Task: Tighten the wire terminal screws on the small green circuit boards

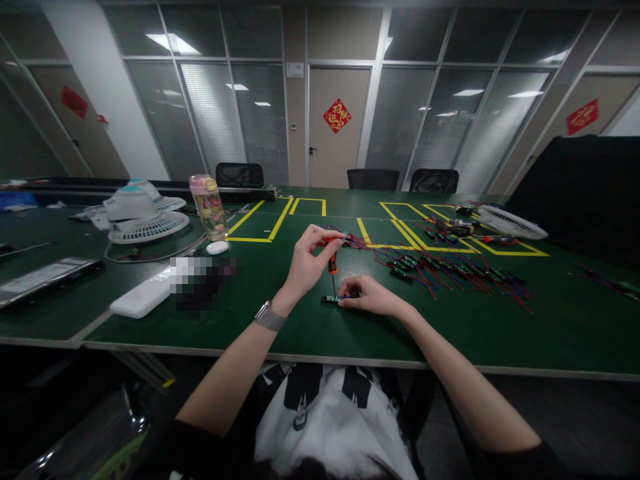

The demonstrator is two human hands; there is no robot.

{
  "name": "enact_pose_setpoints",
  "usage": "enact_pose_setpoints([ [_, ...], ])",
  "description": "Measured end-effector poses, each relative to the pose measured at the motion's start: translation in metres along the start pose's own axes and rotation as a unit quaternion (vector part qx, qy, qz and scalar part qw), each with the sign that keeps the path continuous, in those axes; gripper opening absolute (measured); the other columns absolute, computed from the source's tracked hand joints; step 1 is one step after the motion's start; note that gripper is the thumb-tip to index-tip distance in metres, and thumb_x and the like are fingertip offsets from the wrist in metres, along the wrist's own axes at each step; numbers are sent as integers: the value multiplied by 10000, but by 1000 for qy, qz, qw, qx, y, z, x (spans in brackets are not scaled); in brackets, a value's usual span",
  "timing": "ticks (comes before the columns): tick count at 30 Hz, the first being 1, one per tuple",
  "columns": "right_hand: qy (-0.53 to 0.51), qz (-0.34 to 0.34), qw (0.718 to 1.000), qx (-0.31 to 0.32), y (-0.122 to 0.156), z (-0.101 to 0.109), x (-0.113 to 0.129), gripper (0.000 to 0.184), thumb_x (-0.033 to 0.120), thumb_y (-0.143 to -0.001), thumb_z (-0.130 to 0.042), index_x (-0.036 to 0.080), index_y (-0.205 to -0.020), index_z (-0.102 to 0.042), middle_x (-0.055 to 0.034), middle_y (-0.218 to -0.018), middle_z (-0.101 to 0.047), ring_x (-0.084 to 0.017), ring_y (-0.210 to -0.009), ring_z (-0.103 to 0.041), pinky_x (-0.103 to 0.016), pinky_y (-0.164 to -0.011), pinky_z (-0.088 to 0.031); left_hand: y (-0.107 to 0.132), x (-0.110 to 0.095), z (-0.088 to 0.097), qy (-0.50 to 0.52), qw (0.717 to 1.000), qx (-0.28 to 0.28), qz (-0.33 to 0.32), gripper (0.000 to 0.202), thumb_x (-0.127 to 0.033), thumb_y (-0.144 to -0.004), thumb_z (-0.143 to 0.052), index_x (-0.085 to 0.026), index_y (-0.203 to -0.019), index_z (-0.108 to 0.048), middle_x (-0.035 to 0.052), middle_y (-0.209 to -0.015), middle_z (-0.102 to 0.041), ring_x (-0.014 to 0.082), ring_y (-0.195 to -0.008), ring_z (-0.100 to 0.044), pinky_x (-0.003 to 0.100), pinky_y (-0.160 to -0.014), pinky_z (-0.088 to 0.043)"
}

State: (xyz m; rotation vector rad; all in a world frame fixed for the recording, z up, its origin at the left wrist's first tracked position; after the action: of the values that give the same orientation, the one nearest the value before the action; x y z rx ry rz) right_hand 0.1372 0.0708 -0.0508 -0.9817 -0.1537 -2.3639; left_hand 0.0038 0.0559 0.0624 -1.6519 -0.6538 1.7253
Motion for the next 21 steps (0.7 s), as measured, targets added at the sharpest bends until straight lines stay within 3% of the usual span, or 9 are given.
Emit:
enact_pose_setpoints([
  [4,-4,1,1000,3,0,-1,1,181,305,-759,-702,135,-816,-676,4,-686,-588,-117,-627,-514,-231,-589,-386,-1,13,-14,172,979,83,70,286,-306,-916,-526,-224,-1143,-679,84,-1226,-627,211,-1082,-625,346,-899,-523],
  [7,-5,2,1000,2,1,0,3,179,305,-761,-699,136,-814,-676,3,-691,-589,-120,-633,-519,-233,-594,-389,0,18,-20,242,959,100,106,302,-305,-877,-594,-219,-1158,-666,82,-1149,-676,199,-985,-669,372,-885,-537],
  [11,-2,1,1000,4,1,0,3,167,295,-760,-698,139,-813,-675,5,-686,-586,-121,-634,-519,-233,-594,-387,-1,14,-11,143,985,56,79,276,-306,-773,-724,-185,-1019,-700,52,-943,-699,144,-808,-651,301,-760,-544],
  [14,5,2,1000,2,1,1,3,174,303,-759,-701,141,-818,-677,4,-690,-589,-122,-638,-521,-233,-597,-387,-2,4,0,8,1000,0,21,162,-283,-752,-744,-192,-883,-717,35,-926,-641,130,-828,-609,249,-724,-512],
  [16,5,3,1000,2,1,0,2,179,307,-760,-701,141,-821,-677,4,-693,-590,-121,-638,-521,-232,-597,-387,-2,-1,3,-38,999,-14,-4,124,-285,-826,-668,-207,-900,-729,48,-989,-612,141,-906,-598,255,-772,-503],
  [18,1,2,1000,4,1,0,2,179,306,-762,-699,139,-823,-677,4,-692,-590,-119,-636,-520,-230,-597,-388,-2,1,-1,-8,1000,14,-2,211,-283,-907,-548,-222,-1011,-720,65,-1096,-609,160,-1006,-599,287,-860,-496],
  [21,-1,0,1000,4,1,0,2,175,299,-757,-701,140,-824,-678,3,-697,-592,-120,-640,-521,-231,-600,-392,-2,10,-11,120,989,72,48,295,-288,-938,-481,-219,-1162,-660,81,-1174,-638,189,-1047,-628,345,-906,-505],
])
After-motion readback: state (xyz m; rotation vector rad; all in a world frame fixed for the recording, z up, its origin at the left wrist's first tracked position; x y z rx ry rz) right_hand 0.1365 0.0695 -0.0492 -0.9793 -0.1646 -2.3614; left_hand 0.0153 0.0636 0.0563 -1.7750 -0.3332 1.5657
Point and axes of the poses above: each hand's wrist, its own y-axis away from the middle knuckle, its own z-axis out of the back of the hand, x = y × z, the point moved 8 cm from there along -y, towards the middle knuckle
